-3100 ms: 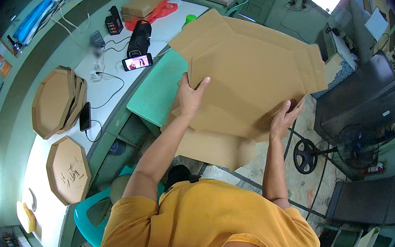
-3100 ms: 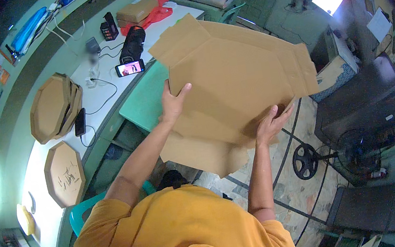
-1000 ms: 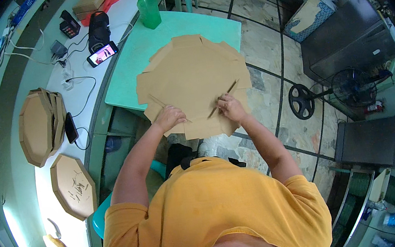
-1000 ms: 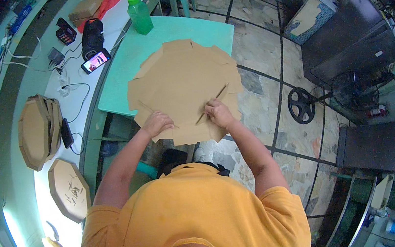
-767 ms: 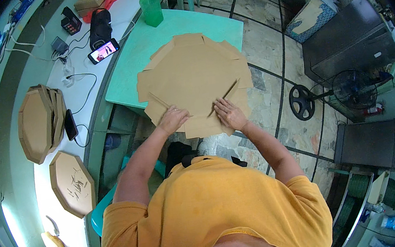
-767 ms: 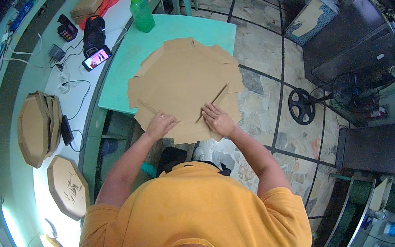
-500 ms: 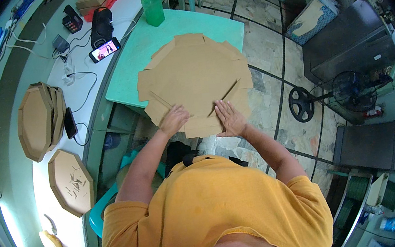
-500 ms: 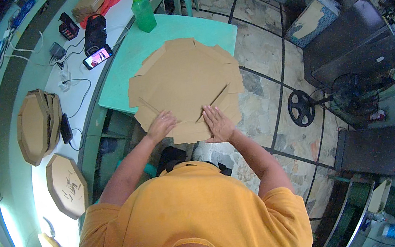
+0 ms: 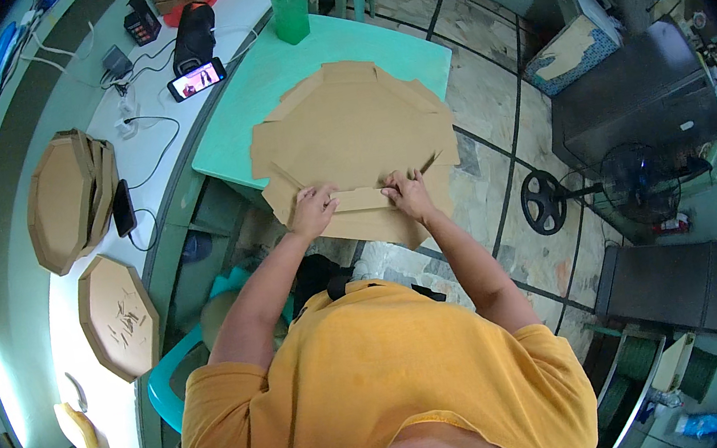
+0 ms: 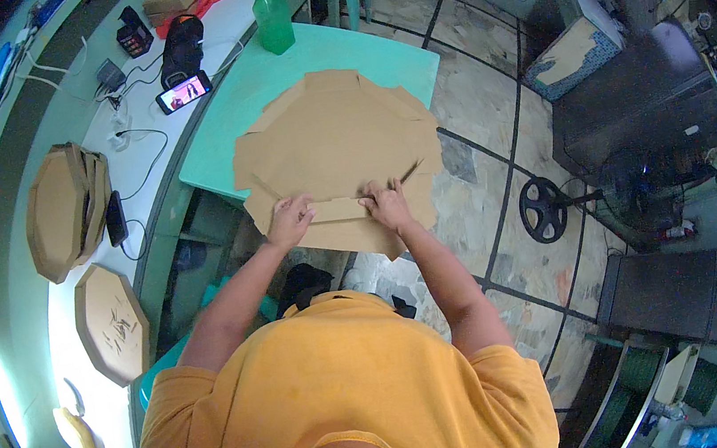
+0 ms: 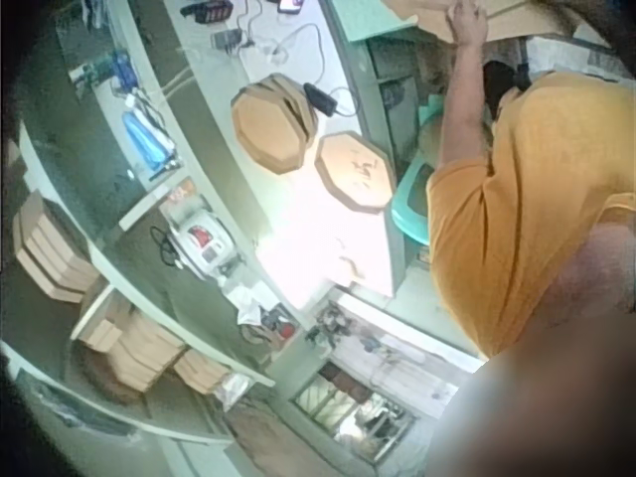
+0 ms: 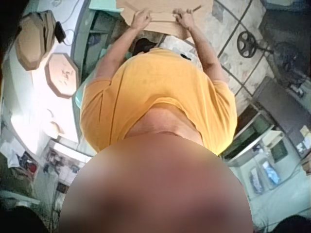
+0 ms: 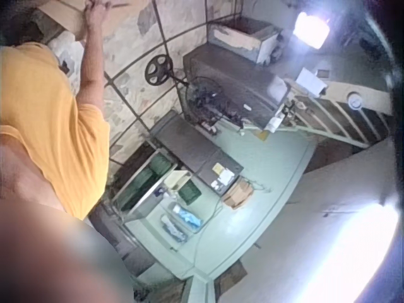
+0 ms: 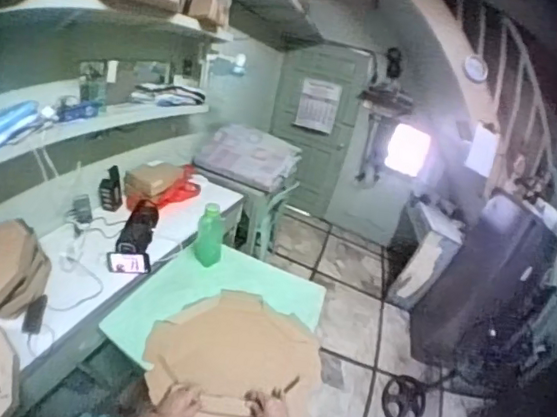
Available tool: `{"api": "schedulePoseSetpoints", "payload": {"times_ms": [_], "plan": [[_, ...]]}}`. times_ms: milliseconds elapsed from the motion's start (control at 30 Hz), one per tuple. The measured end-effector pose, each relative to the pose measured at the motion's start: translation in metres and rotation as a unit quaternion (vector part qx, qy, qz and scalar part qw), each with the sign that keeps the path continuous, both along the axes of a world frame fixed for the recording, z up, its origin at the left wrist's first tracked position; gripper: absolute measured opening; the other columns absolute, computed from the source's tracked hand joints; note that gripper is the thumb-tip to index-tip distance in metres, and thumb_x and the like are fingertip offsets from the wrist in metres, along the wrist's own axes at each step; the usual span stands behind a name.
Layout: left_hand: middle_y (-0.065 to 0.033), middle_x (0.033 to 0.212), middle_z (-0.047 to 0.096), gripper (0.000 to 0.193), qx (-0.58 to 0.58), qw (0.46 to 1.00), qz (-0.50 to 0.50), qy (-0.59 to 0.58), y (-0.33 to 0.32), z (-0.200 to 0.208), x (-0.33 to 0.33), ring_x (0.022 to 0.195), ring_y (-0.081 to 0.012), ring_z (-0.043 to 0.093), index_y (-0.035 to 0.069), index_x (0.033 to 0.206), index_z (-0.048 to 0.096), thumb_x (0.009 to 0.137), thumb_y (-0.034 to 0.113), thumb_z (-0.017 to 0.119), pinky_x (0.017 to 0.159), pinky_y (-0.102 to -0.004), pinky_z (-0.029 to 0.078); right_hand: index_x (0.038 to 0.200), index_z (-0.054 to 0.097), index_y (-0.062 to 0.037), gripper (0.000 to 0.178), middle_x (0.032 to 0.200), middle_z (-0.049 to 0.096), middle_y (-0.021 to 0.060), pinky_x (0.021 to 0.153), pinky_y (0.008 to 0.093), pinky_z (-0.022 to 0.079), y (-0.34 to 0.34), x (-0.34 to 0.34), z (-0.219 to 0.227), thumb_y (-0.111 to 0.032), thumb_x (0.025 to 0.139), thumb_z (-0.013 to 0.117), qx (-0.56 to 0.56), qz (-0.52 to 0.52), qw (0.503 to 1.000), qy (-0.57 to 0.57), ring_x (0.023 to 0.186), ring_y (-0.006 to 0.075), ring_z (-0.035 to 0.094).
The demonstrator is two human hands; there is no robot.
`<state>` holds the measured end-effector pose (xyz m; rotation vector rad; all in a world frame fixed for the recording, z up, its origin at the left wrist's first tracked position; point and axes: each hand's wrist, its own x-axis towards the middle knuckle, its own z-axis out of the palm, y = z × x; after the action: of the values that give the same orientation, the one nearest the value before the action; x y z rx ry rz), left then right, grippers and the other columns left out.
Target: The person assembles flat octagonal cardboard pieces into box shapes by folding the side flaps and interlocking them. The person repeatedly picks up a flat piece, folds the sides, and places the finished box on a stack on the table.
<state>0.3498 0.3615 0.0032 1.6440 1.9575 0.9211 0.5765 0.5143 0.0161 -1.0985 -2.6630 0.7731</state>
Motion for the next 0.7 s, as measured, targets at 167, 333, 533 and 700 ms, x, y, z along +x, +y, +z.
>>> {"api": "schedulePoseSetpoints", "payload": {"times_ms": [167, 333, 533, 700], "plan": [[-0.0049, 0.092, 0.065, 0.032, 0.079, 0.978, -0.069, 0.178, -0.009, -0.002, 0.001, 0.101, -0.0241, 0.056, 0.019, 0.111, 0.066, 0.083, 0.034, 0.065, 0.103, -0.0473, 0.031, 0.098, 0.062, -0.0095, 0.023, 0.086, 0.066, 0.0112, 0.104, 0.0540, 0.028, -0.011, -0.002, -0.005, -0.030, 0.090, 0.059, 0.036, -0.022, 0.998, 0.046, 0.094, 0.0312, 0.061], [-0.0028, 0.098, 0.063, 0.032, 0.042, 0.971, -0.033, 0.233, -0.011, -0.003, 0.014, 0.108, -0.0234, 0.052, 0.020, 0.107, 0.068, 0.080, 0.038, 0.065, 0.107, -0.0508, 0.026, 0.101, 0.063, -0.0087, 0.025, 0.096, 0.062, 0.0103, 0.097, 0.0463, 0.037, -0.023, 0.015, 0.008, -0.027, 0.083, 0.063, 0.246, 0.151, 0.954, 0.075, 0.095, 0.0304, 0.058], [0.0006, 0.097, 0.061, 0.024, -0.035, 0.965, -0.051, 0.253, -0.008, 0.004, 0.013, 0.108, -0.0218, 0.052, 0.019, 0.095, 0.070, 0.080, 0.037, 0.065, 0.109, -0.0543, 0.020, 0.091, 0.060, -0.0056, 0.021, 0.090, 0.056, 0.0104, 0.080, 0.0422, 0.043, -0.019, 0.007, 0.003, -0.020, 0.077, 0.066, 0.165, 0.225, 0.959, -0.046, 0.087, 0.0296, 0.055], [-0.0014, 0.096, 0.061, 0.024, 0.026, 0.971, -0.001, 0.236, -0.010, 0.042, 0.001, 0.104, -0.0211, 0.054, 0.016, 0.089, 0.068, 0.080, 0.038, 0.065, 0.108, -0.0536, 0.020, 0.085, 0.057, -0.0065, 0.017, 0.085, 0.057, 0.0110, 0.077, 0.0408, 0.042, -0.024, -0.009, 0.009, -0.020, 0.078, 0.065, 0.194, 0.213, 0.957, 0.033, 0.086, 0.0287, 0.056]]}}
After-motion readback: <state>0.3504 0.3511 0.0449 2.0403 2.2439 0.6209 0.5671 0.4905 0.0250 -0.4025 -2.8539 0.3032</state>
